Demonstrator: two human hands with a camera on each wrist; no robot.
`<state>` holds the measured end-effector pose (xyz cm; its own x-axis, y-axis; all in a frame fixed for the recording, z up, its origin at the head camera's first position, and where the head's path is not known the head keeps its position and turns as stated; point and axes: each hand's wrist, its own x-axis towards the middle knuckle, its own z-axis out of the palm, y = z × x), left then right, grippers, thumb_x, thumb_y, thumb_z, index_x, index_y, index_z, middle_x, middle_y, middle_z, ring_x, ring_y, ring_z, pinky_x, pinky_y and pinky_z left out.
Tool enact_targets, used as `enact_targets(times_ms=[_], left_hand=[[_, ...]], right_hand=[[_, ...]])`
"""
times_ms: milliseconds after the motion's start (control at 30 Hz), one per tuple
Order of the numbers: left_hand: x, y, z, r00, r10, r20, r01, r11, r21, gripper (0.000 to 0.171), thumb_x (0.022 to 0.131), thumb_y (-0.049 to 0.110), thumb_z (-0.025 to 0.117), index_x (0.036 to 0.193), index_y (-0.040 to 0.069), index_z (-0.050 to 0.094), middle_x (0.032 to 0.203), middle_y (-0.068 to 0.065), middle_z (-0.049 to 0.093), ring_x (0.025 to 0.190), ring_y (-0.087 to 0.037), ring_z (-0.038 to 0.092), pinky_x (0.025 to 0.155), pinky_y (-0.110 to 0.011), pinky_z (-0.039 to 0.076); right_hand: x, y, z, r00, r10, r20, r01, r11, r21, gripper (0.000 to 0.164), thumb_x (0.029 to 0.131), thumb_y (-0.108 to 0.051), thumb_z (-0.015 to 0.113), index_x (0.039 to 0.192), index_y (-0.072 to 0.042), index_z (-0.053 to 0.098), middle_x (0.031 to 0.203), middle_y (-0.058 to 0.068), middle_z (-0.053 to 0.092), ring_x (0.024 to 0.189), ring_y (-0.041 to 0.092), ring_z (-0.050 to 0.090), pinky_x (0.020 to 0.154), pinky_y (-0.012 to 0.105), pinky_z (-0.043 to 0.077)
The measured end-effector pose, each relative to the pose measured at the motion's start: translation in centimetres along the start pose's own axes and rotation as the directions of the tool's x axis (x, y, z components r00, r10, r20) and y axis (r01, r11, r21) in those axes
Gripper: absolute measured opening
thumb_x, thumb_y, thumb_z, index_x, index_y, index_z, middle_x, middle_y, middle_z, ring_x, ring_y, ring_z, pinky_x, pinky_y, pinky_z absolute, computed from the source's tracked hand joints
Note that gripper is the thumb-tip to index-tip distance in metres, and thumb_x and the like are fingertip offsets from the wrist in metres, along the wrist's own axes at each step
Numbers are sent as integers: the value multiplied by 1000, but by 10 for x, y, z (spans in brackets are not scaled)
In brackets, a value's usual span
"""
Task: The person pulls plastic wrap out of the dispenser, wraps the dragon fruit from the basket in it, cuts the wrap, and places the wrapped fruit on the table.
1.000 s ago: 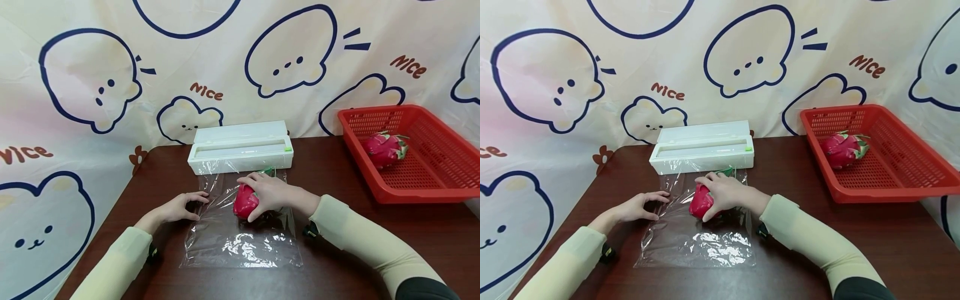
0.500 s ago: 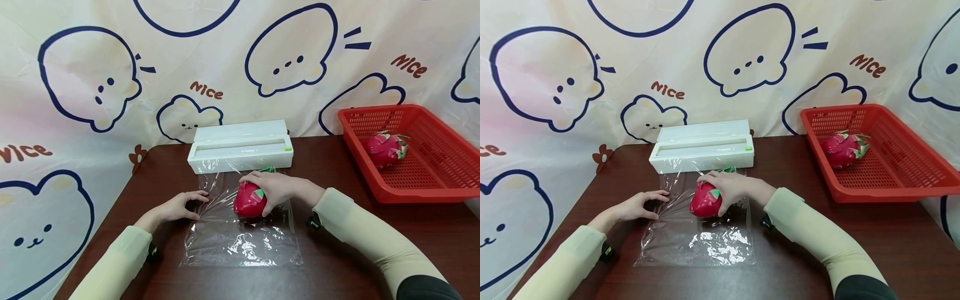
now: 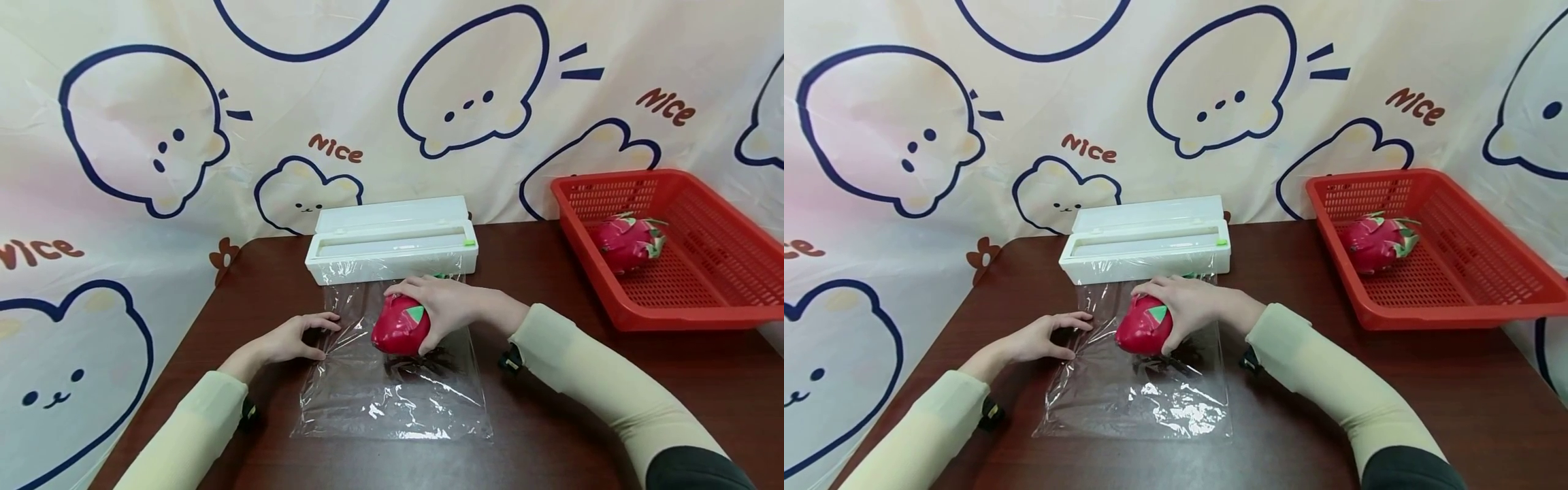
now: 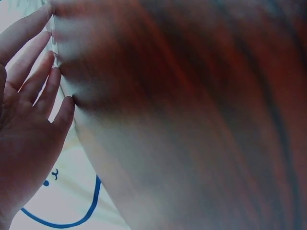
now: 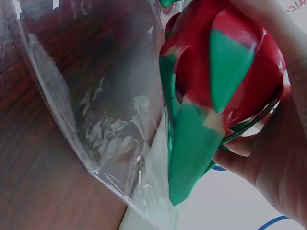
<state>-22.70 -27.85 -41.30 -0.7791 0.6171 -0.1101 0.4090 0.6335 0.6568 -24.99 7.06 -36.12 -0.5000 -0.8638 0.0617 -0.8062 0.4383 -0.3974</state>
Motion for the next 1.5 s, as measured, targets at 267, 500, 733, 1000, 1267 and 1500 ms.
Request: enact_targets(times_ms=[267, 500, 733, 1000, 1267, 1500], left_hand=[[1, -4, 2, 1000, -2, 3, 2, 1000, -13, 51, 78, 7, 81, 126, 8, 64, 142, -13, 48, 135, -35, 36, 107, -54, 29], [1, -3, 2, 1000, -19, 3, 19, 1000, -16, 50, 78, 7, 80, 126, 9, 64, 143, -12, 48, 136, -34, 36, 108, -54, 28], [-2, 1, 1, 1000, 12, -12, -12, 1000, 23, 48, 79, 8, 80, 125, 6, 64, 142, -15, 49, 134, -38, 37, 106, -55, 29], [-4, 1, -3, 999, -14, -32, 13, 999, -45, 49, 81, 8, 79, 126, 5, 63, 141, -15, 50, 133, -35, 40, 105, -52, 33], [-15, 0, -10, 993, -40, -109, 18, 981, -191, 50, 83, 2, 75, 130, -3, 58, 136, -21, 53, 129, -39, 45, 101, -55, 38], [-26, 9, -6, 986, -60, -152, 30, 981, -192, 48, 84, 4, 75, 129, 0, 59, 128, -15, 61, 120, -34, 54, 97, -53, 42]], right_hand=[[8, 1, 10, 999, 48, 1, -48, 997, -68, 102, 63, -51, 85, 147, -20, 37, 133, 3, 47, 117, 23, 45, 87, 41, 48], [7, 5, 11, 996, 83, 24, -83, 996, -14, 104, 65, -49, 87, 150, -23, 33, 136, 4, 44, 119, 24, 47, 90, 41, 47], [-2, 7, 8, 993, 114, 24, -115, 993, 23, 106, 66, -47, 87, 152, -22, 30, 142, 3, 40, 121, 25, 47, 91, 43, 48], [-21, 11, -1, 989, 143, -37, -141, 988, 59, 106, 66, -43, 89, 152, -28, 29, 143, 4, 41, 124, 25, 47, 90, 44, 48], [-61, 24, -21, 974, 163, -154, -132, 972, 194, 90, 71, -32, 88, 146, -16, 41, 141, 11, 46, 125, 30, 47, 97, 50, 45], [-93, 29, -21, 970, 136, -201, -84, 965, 248, 73, 76, -26, 85, 137, -10, 49, 133, 6, 55, 114, 30, 56, 94, 52, 46]])
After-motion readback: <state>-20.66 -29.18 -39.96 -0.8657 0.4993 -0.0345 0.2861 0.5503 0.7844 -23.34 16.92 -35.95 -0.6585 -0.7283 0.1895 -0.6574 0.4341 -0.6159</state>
